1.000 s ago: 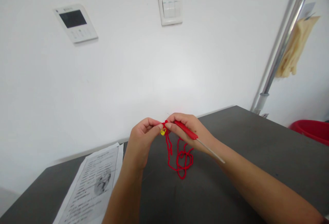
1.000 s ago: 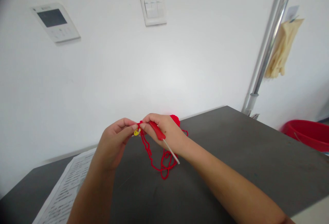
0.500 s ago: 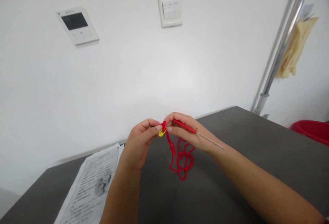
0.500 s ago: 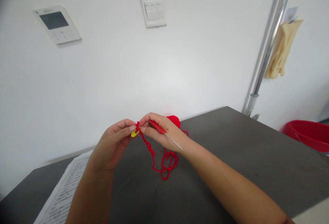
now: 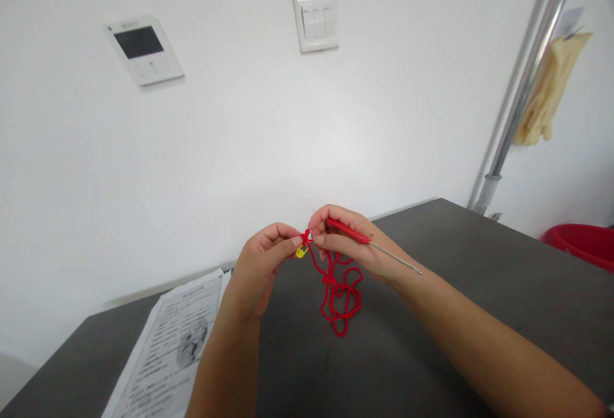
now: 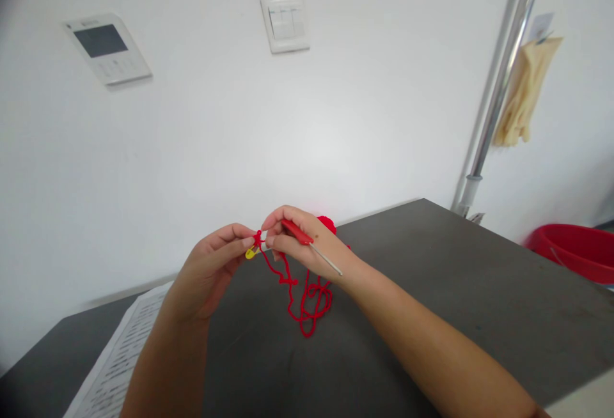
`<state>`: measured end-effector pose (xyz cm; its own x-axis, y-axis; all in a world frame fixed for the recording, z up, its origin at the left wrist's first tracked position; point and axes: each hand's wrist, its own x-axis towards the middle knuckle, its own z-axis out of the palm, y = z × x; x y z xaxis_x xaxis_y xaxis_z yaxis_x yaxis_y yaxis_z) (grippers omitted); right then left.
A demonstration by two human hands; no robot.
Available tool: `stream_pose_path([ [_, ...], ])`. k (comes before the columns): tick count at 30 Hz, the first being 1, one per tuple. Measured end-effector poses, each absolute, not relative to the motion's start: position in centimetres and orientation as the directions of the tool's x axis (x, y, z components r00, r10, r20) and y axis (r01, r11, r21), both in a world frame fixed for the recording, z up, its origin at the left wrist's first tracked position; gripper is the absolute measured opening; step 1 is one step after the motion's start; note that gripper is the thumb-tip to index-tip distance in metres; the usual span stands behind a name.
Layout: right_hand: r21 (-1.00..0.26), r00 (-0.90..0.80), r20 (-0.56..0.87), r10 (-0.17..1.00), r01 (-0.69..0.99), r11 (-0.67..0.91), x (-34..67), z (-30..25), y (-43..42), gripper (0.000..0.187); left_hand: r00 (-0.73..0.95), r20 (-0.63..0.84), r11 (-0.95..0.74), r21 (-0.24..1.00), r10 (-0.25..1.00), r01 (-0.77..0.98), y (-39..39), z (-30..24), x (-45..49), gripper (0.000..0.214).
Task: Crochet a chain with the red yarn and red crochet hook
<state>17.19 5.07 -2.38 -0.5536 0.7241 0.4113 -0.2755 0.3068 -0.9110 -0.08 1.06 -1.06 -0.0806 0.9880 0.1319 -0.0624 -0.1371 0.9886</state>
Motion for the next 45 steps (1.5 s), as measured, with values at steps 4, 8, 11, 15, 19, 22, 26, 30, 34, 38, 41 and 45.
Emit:
stream_pose_path([
  [4,-0.929,-0.563,0.367,0.741,-0.175,0.326,17.22,-2.18,4.95,0.014,-0.134,0.181,-0.179,0.983,0.974,0.027,1.0,-1.08,0.14,0.015],
  [8,-0.912,-0.536,0.369,0.759,-0.05,0.408,17.07,-2.27,4.94,0.021,-0.154,0.219,-0.207,0.974,0.964,0.088,0.88,-0.96,0.27,0.015],
  [11,-0.907,-0.522,0.364,0.772,-0.011,0.42,16.96,-2.45,4.95,0.02,-0.143,0.234,-0.219,0.969,0.962,0.117,0.83,-0.97,0.23,0.014],
  [15,-0.917,-0.526,0.345,0.777,-0.012,0.398,16.97,-2.48,4.96,0.024,-0.13,0.246,-0.228,0.964,0.96,0.138,0.79,-1.12,0.12,0.014],
  [19,-0.924,-0.544,0.337,0.769,-0.034,0.382,17.08,-2.27,4.94,0.028,-0.102,0.254,-0.232,0.954,0.962,0.189,0.82,-1.13,0.05,0.017],
  [22,-0.93,-0.55,0.325,0.769,-0.038,0.366,17.18,-2.08,4.84,0.029,-0.086,0.249,-0.228,0.954,0.965,0.196,0.86,-1.13,-0.05,0.017],
  [26,-0.927,-0.563,0.332,0.757,-0.045,0.374,17.3,-1.92,4.65,0.029,-0.091,0.262,-0.236,0.944,0.961,0.229,0.83,-1.23,-0.23,0.018],
  [30,-0.918,-0.548,0.338,0.765,-0.011,0.397,17.26,-2.02,4.65,0.027,-0.115,0.278,-0.24,0.933,0.954,0.27,0.8,-1.31,-0.25,0.018],
  [34,-0.92,-0.539,0.339,0.771,-0.017,0.392,17.12,-2.24,4.74,0.026,-0.099,0.286,-0.251,0.93,0.953,0.268,0.85,-1.27,-0.21,0.016],
  [38,-0.919,-0.535,0.339,0.774,-0.013,0.394,17.03,-2.28,4.7,0.023,-0.087,0.264,-0.236,0.939,0.96,0.251,0.82,-1.2,-0.25,0.017],
  [41,-0.916,-0.539,0.334,0.773,0.007,0.401,17.0,-2.24,4.63,0.019,-0.11,0.265,-0.228,0.935,0.958,0.273,0.68,-1.08,-0.21,0.017],
  [45,-0.902,-0.537,0.348,0.768,0.033,0.431,16.93,-2.3,4.65,0.016,-0.129,0.275,-0.225,0.924,0.953,0.308,0.42,-0.87,0.02,0.018],
])
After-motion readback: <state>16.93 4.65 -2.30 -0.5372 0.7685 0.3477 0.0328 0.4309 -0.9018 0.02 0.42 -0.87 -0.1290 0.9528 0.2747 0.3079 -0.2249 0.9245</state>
